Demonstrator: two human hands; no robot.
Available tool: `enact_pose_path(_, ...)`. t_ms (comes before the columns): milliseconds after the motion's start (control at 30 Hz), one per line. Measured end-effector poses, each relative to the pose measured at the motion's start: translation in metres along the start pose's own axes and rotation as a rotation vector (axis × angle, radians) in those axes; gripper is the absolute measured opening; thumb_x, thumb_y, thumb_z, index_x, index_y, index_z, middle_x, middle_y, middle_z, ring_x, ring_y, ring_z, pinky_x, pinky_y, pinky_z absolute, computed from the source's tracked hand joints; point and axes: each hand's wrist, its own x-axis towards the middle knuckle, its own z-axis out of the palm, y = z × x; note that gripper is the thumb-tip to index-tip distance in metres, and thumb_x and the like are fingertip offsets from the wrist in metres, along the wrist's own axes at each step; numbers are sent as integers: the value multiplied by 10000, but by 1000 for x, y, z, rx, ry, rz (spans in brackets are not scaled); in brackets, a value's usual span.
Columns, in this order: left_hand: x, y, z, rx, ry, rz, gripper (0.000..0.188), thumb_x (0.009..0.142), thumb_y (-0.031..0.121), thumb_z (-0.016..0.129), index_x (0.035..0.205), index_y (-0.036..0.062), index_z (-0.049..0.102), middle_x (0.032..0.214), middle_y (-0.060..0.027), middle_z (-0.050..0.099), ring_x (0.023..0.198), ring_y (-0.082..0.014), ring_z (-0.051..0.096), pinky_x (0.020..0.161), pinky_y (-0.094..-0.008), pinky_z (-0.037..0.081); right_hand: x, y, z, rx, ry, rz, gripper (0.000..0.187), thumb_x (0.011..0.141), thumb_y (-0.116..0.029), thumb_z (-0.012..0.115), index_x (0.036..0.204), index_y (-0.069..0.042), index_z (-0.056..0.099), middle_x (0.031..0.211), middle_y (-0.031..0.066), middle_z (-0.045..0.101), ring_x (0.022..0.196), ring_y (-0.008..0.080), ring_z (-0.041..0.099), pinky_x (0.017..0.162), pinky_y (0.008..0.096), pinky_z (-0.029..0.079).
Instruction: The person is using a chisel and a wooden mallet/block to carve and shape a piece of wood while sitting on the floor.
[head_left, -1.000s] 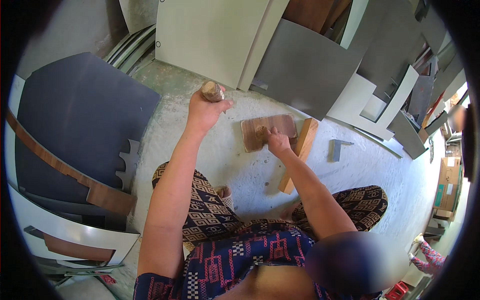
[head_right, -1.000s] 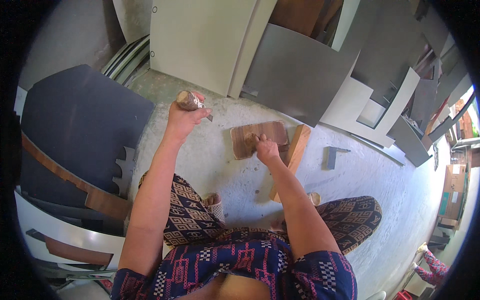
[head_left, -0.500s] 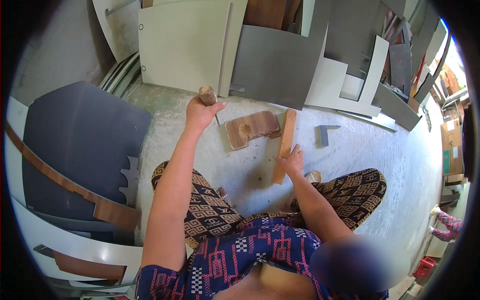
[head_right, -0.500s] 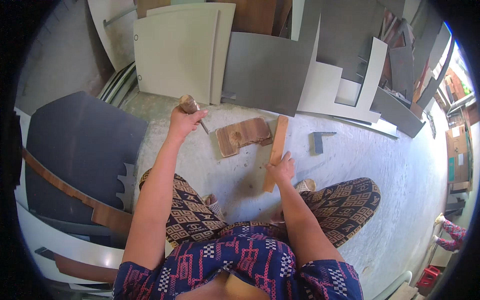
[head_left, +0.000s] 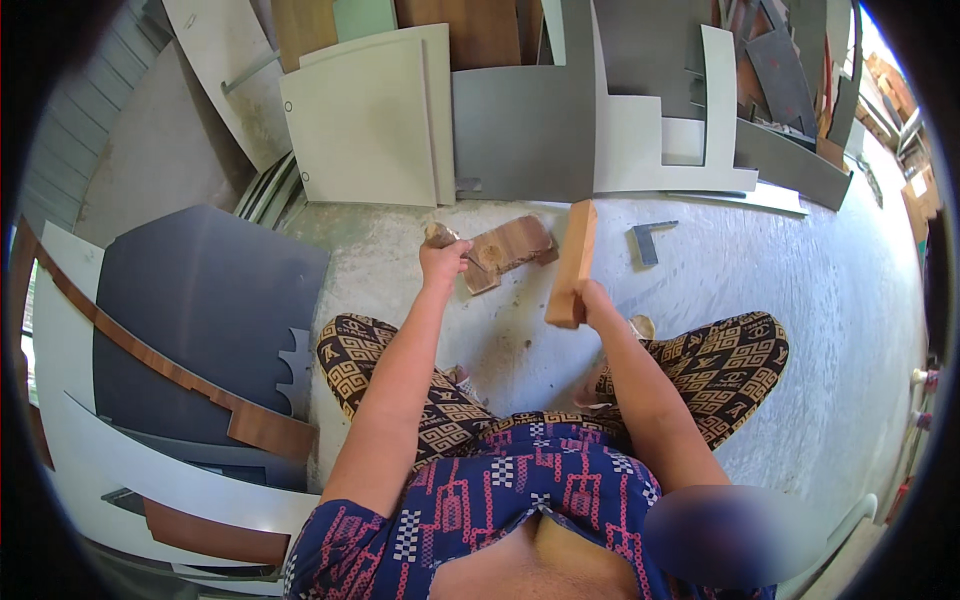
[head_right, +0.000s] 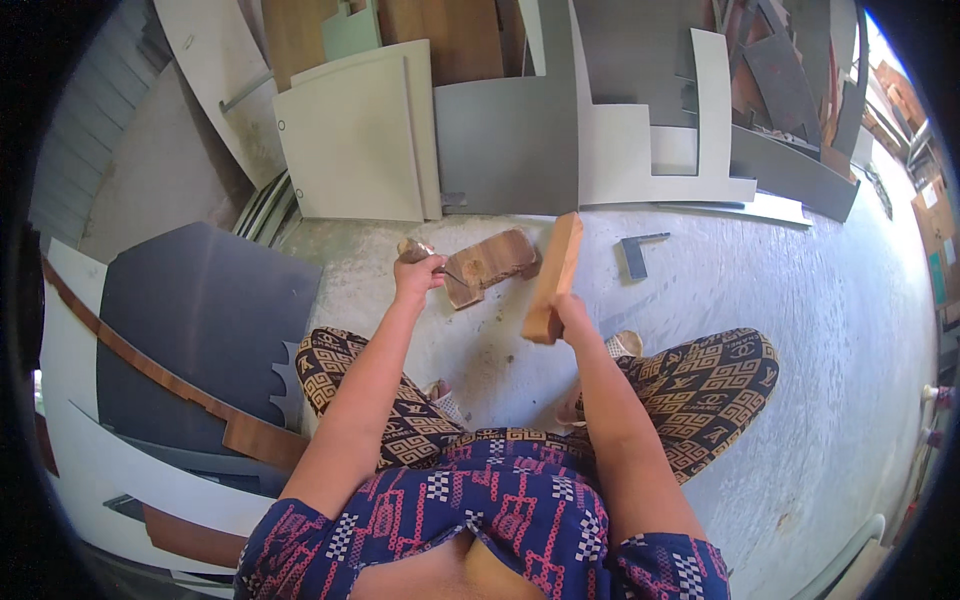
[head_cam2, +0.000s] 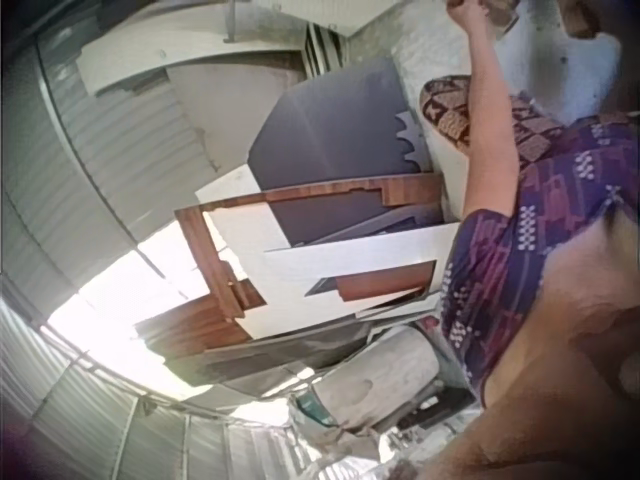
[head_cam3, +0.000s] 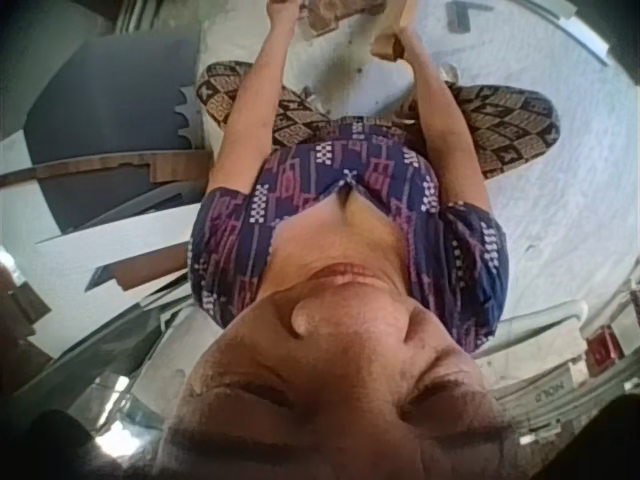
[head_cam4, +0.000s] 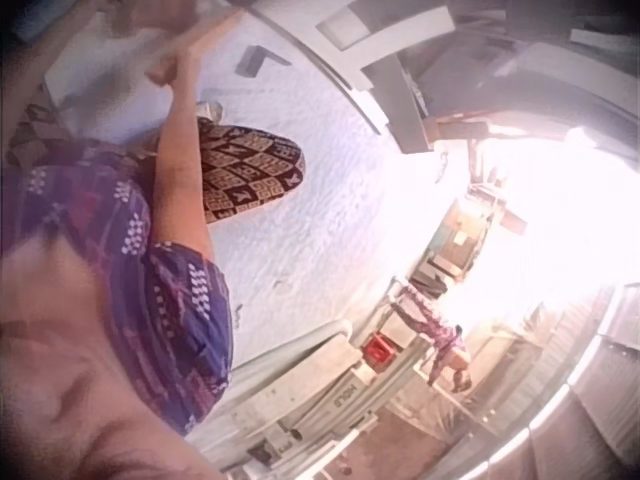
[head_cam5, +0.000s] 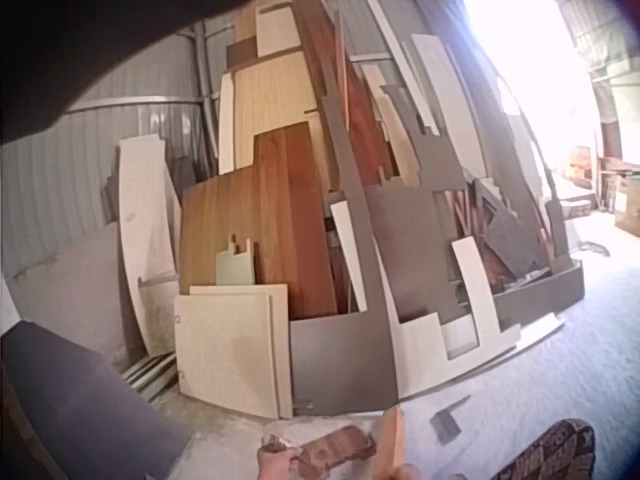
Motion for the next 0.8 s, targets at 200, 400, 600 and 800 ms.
enact_pose_path(200,-8,-11,21,-102,11,85,290,716,27,741,965,31,593,800,-84,644,564,-148,619,458,-250,512,-75,-56,0,214,-174,-20,442,698,-80,635,1092,72,503,975,150,594,833,274,618,693,402,526)
enact_pose_path(400,5,-28,23,-67,-21,139,290,715,16,731,967,33,589,808,-77,636,591,-137,619,471,-236,510,-180,-101,1,185,-312,-350,468,679,-35,627,1125,30,502,997,128,593,914,225,590,794,326,487)
enact_pose_path(600,-2,-24,35,-70,-27,126,256,706,11,730,924,17,596,741,-54,602,546,-126,557,448,-265,445,-198,-95,-19,60,-259,-530,525,664,-35,689,1147,28,493,1017,107,599,917,182,586,806,308,475)
enact_pose_path(800,24,-62,25,118,-74,277,262,708,60,767,910,40,600,809,-56,636,618,-133,605,525,-269,494,-210,-99,10,-159,-199,-671,601,649,-83,767,1169,31,487,1002,84,610,905,164,591,800,297,478)
